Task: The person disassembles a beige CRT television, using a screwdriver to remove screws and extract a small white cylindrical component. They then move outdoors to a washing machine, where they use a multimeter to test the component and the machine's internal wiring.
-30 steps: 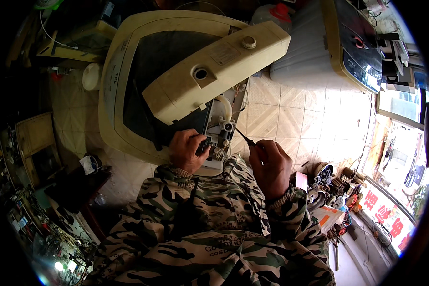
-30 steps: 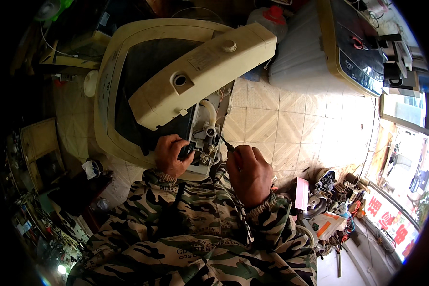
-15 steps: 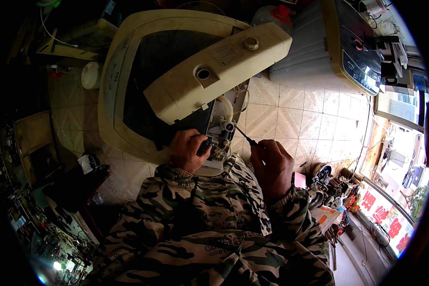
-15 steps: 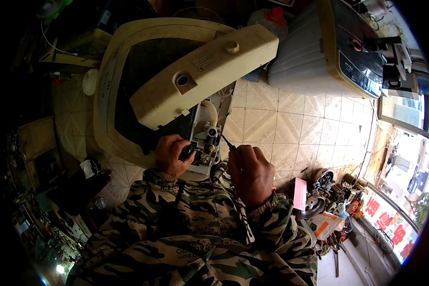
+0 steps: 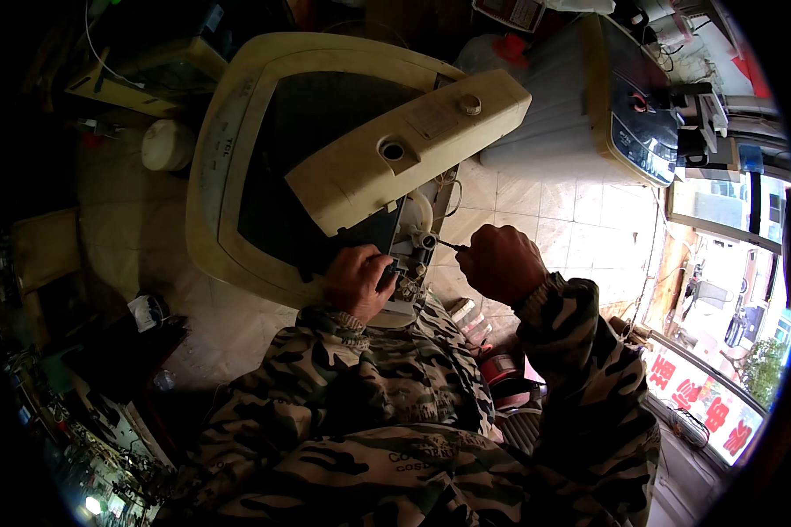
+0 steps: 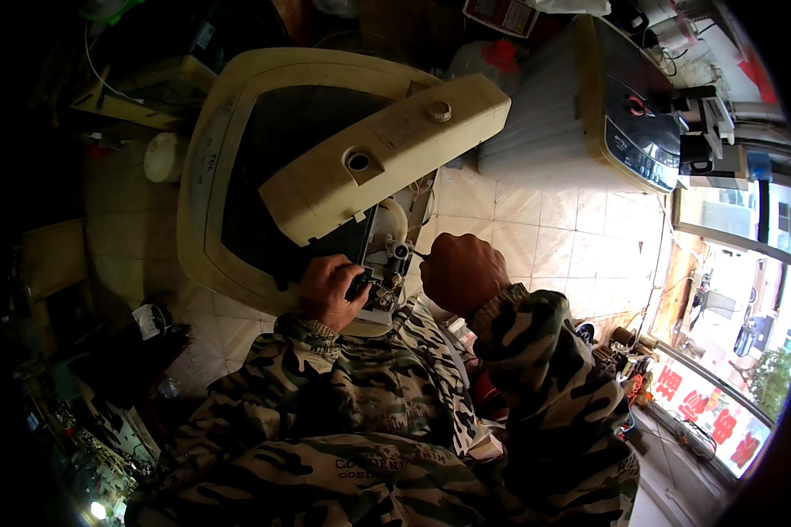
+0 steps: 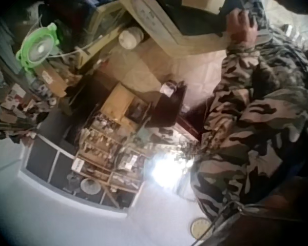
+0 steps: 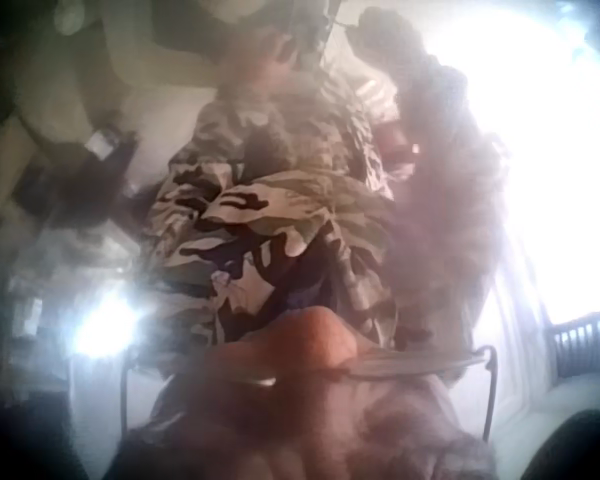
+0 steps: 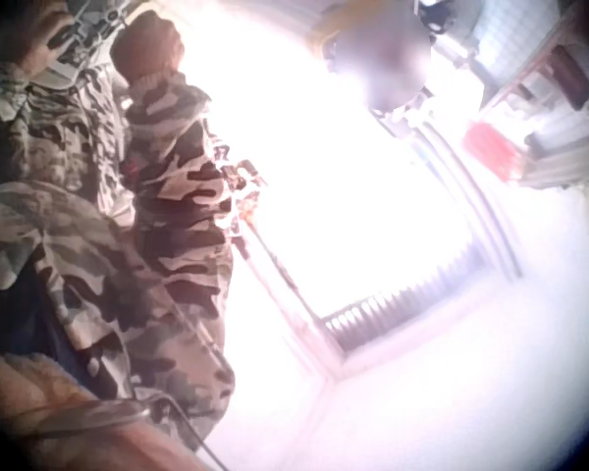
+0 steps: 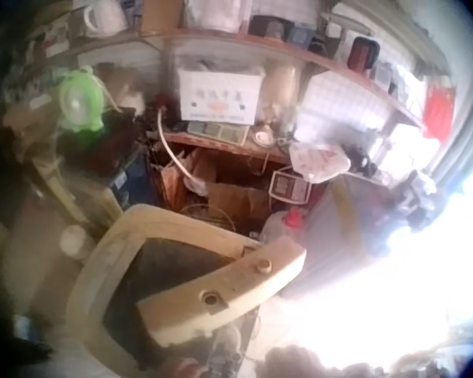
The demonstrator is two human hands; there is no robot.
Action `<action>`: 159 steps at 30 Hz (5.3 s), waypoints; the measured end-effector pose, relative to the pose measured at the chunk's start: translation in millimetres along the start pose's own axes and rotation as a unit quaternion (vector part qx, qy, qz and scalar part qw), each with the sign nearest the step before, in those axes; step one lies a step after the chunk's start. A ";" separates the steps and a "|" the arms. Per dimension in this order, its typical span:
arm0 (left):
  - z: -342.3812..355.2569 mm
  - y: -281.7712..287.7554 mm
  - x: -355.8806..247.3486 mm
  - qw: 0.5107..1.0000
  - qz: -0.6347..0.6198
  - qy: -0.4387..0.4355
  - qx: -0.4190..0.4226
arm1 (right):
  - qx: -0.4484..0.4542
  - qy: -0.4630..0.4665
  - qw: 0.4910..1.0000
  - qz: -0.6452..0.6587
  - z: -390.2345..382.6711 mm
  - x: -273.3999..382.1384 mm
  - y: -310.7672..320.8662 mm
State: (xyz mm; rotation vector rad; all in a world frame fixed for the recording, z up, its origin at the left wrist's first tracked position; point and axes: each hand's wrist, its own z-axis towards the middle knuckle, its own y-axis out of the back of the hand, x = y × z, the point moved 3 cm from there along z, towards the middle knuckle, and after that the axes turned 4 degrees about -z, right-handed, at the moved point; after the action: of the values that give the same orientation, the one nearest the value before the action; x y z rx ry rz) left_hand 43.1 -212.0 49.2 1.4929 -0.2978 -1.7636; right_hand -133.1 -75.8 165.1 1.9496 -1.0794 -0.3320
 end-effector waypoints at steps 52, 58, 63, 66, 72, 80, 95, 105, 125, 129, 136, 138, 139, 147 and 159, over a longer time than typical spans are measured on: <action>-2.4 -2.9 -10.3 0.999 0.044 0.004 -0.016 | -0.137 0.217 0.966 0.017 -29.1 9.1 10.1; -1.8 -3.1 -11.2 0.999 0.042 -0.004 -0.028 | -0.257 0.310 0.915 0.042 -24.5 3.1 10.9; -2.7 -3.5 -11.4 0.999 0.029 0.001 -0.013 | -0.200 0.229 0.953 -0.018 -25.5 -4.0 6.0; -1.9 -0.5 -11.1 0.999 0.029 -0.011 -0.010 | -0.233 0.288 0.929 0.013 -25.4 -6.4 6.1; -2.1 0.0 -14.2 0.999 0.031 0.014 -0.013 | -0.183 0.225 0.957 0.027 -32.3 -5.6 10.2; -2.3 5.6 -16.0 0.999 0.039 0.011 -0.023 | -0.193 0.216 0.955 0.058 -31.4 -4.4 10.1; 57.9 -45.1 -55.3 0.994 0.067 0.055 0.061 | -0.256 0.259 0.925 0.113 -38.2 -6.6 6.9; 51.1 -65.0 -30.2 0.991 0.091 0.033 0.090 | -0.217 0.210 0.945 0.128 -42.8 -9.7 -1.4; 47.5 -48.4 -28.7 0.995 -0.067 0.050 -0.049 | -0.300 0.134 0.931 0.158 -62.8 -20.7 18.9; 6.1 -33.2 -12.3 0.834 -0.427 0.349 0.020 | -0.296 0.142 0.921 0.208 -64.7 -15.3 7.5; -41.1 -34.8 -26.2 0.669 -0.558 0.474 0.132 | -0.260 0.187 0.934 0.160 -40.3 11.3 -4.9; -46.5 -47.2 -21.2 0.683 -0.557 0.457 0.124 | -0.249 0.193 0.939 0.139 -34.0 14.6 -5.4; -48.0 -47.4 -20.4 0.691 -0.553 0.449 0.123 | -0.244 0.193 0.941 0.129 -33.0 18.0 -5.5; -50.9 -63.1 -20.7 0.723 -0.535 0.430 0.073 | -0.221 0.209 0.948 0.094 -24.5 25.4 -2.1; -55.7 -56.0 -13.1 0.732 -0.528 0.424 0.075 | -0.220 0.180 0.959 -0.004 -25.8 50.8 -0.4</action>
State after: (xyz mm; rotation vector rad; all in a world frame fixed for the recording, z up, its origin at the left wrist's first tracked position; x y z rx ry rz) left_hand 70.8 -149.2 7.9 2.6936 1.1197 -1.5133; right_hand -88.0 -101.5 188.5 1.5388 -0.6895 -0.1892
